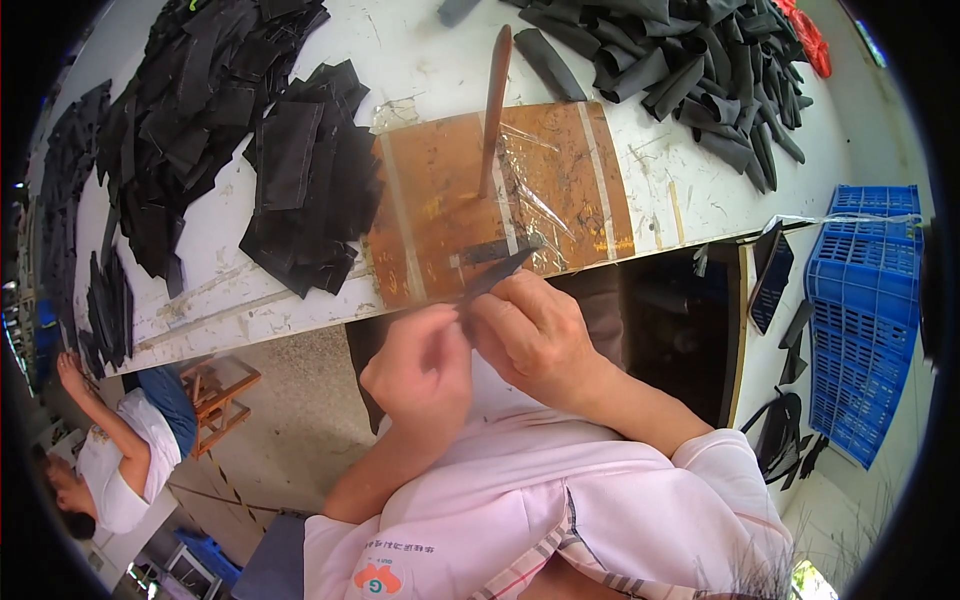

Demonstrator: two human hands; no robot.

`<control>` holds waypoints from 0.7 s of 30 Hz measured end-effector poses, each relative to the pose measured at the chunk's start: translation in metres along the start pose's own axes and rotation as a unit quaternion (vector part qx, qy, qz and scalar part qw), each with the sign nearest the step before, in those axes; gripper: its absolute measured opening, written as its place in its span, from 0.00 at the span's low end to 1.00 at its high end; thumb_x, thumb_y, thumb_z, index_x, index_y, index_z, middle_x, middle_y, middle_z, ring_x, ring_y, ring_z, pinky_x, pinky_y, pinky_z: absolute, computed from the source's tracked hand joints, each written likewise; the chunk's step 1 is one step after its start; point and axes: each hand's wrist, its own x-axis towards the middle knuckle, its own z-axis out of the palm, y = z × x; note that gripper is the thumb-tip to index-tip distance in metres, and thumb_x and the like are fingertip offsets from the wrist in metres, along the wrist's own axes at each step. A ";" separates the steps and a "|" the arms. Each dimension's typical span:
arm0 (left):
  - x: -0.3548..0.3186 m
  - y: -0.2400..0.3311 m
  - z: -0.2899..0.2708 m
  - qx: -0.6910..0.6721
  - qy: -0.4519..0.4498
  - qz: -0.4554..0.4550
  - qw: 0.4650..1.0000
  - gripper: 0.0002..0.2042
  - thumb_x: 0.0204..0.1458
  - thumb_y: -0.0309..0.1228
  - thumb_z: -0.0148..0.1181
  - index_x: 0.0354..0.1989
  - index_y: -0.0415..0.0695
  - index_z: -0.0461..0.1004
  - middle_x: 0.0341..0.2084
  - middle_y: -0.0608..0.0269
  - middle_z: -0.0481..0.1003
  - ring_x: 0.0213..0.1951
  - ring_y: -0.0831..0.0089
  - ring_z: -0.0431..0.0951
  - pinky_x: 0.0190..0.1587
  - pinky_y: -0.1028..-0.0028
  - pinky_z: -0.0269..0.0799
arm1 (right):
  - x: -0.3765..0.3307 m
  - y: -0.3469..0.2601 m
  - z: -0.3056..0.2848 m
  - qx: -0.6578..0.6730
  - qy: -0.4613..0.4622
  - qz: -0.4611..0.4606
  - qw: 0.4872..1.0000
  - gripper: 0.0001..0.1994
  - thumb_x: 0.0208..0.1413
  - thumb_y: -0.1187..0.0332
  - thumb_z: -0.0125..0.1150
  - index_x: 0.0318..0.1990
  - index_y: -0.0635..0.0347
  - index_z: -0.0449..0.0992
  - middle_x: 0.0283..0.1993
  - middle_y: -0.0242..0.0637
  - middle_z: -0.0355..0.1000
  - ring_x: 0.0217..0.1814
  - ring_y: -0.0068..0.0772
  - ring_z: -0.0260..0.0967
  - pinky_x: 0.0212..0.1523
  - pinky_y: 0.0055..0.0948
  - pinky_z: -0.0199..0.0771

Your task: The recorder is folding and applying adhesive to small black foam/fabric components.

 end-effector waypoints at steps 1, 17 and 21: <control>0.003 0.003 0.000 -0.071 -0.003 -0.070 0.995 0.06 0.42 0.14 0.54 0.29 0.36 0.67 0.22 0.60 0.72 0.17 0.86 0.67 0.16 0.87 0.62 | 0.000 0.003 0.001 0.000 0.001 -0.001 1.000 0.11 0.31 0.78 0.58 0.28 0.65 0.68 0.26 0.38 0.61 0.26 0.36 0.63 0.24 0.28 0.67; 0.011 -0.015 0.006 -0.069 -0.026 -0.045 0.996 0.09 0.41 0.13 0.47 0.33 0.32 0.66 0.25 0.64 0.69 0.21 0.87 0.66 0.20 0.87 0.60 | -0.002 0.012 0.000 0.658 -0.120 0.386 0.635 0.09 0.51 0.64 0.55 0.27 0.60 0.68 0.20 0.21 0.59 0.22 0.11 0.50 0.21 0.13 0.50; 0.014 -0.006 -0.004 -0.275 -0.075 -0.227 0.931 0.09 0.39 0.15 0.49 0.31 0.38 0.68 0.23 0.66 0.70 0.21 0.83 0.68 0.22 0.84 0.63 | -0.005 0.019 0.001 0.625 -0.094 0.368 0.682 0.10 0.52 0.63 0.54 0.26 0.59 0.66 0.21 0.22 0.58 0.21 0.12 0.50 0.20 0.12 0.49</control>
